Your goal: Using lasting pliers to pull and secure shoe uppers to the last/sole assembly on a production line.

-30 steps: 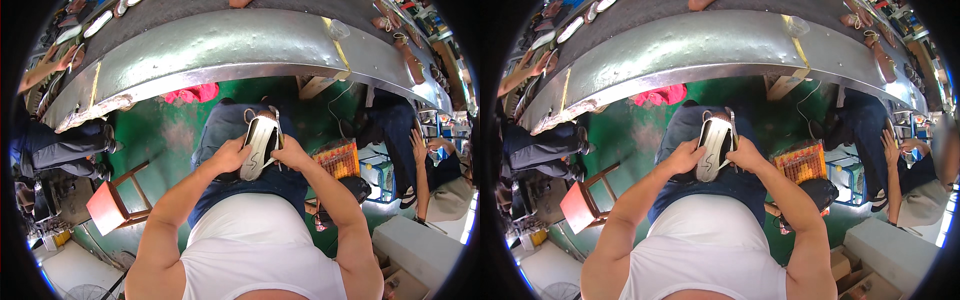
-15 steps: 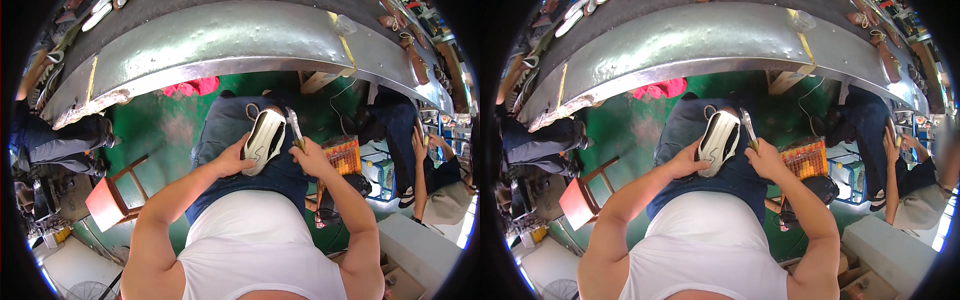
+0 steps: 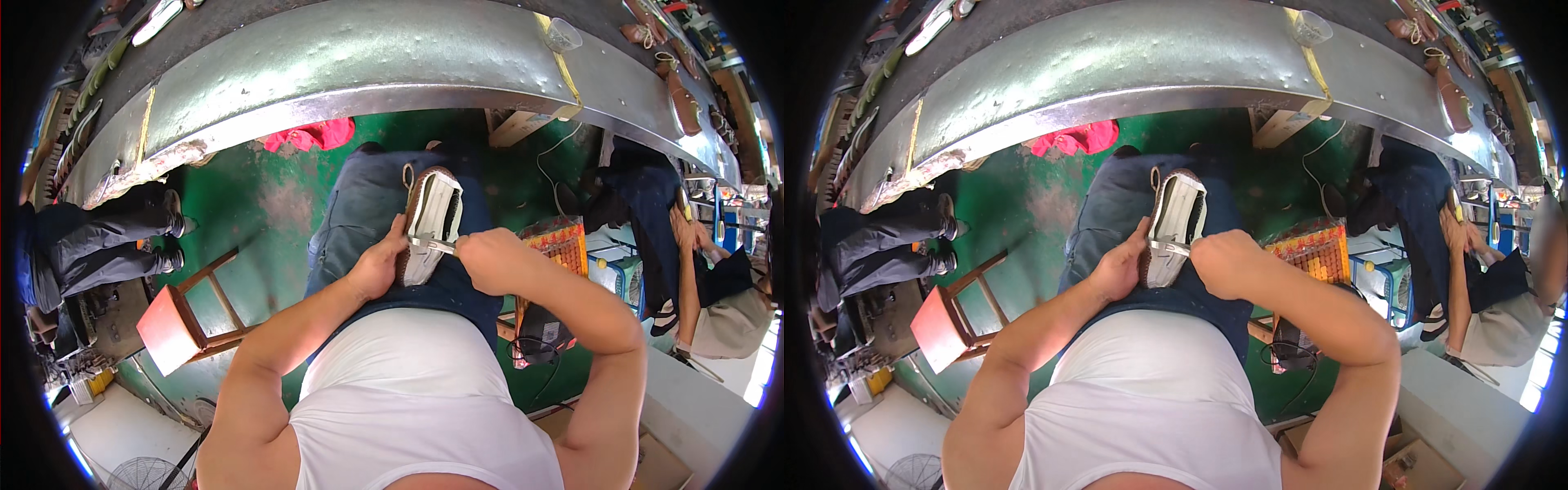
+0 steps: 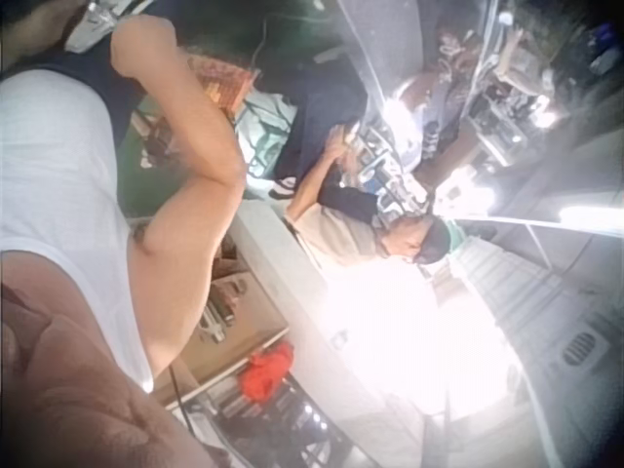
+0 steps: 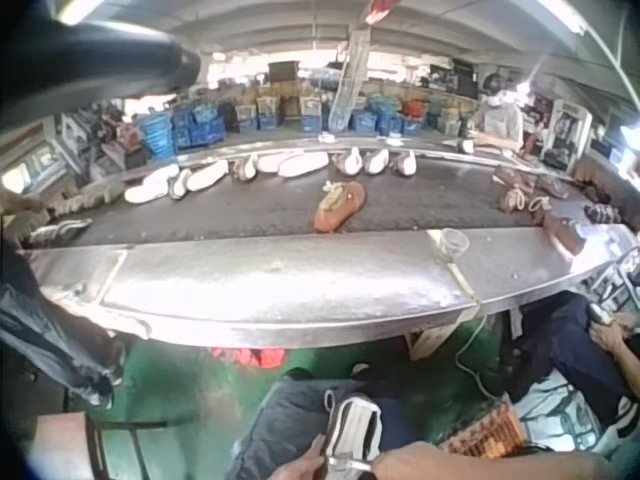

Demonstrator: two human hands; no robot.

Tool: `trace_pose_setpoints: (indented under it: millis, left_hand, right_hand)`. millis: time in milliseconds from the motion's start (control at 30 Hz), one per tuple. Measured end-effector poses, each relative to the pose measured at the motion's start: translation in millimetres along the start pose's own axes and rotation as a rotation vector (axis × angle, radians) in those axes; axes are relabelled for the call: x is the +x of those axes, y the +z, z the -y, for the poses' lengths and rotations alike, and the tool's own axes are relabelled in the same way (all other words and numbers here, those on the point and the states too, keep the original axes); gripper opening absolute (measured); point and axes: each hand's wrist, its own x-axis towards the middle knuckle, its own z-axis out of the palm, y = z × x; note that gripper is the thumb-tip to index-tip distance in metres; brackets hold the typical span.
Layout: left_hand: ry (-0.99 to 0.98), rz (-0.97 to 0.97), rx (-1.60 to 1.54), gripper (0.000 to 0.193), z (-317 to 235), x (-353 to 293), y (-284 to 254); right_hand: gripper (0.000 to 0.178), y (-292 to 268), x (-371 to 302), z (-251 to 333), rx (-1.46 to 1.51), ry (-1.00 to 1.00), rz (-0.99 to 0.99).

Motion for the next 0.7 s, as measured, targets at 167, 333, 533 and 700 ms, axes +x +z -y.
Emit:
trace_pose_setpoints:
  millis: [167, 333, 533, 700]
  left_hand:
    - [-0.119, -0.266, -0.254, 0.074, -7.7, 9.3, 16.8]
    - [0.019, -0.517, 0.056, 0.065, 12.2, 33.3, 6.3]
    - [0.103, -0.641, 0.562, 0.057, 8.6, 34.0, 7.5]
    - [0.38, -0.5, 0.849, 0.045, 4.6, 27.5, 13.4]
  right_hand:
    - [0.018, 33.8, 25.3, -18.4, 0.133, -0.142, -0.078]
    - [0.02, 86.2, 26.5, 3.8, 0.341, -0.11, -0.46]
    - [0.039, 50.3, 7.1, -23.4, 0.358, -0.012, -0.103]
    - [0.049, 66.0, 25.0, -29.9, 0.154, 0.03, -0.564]
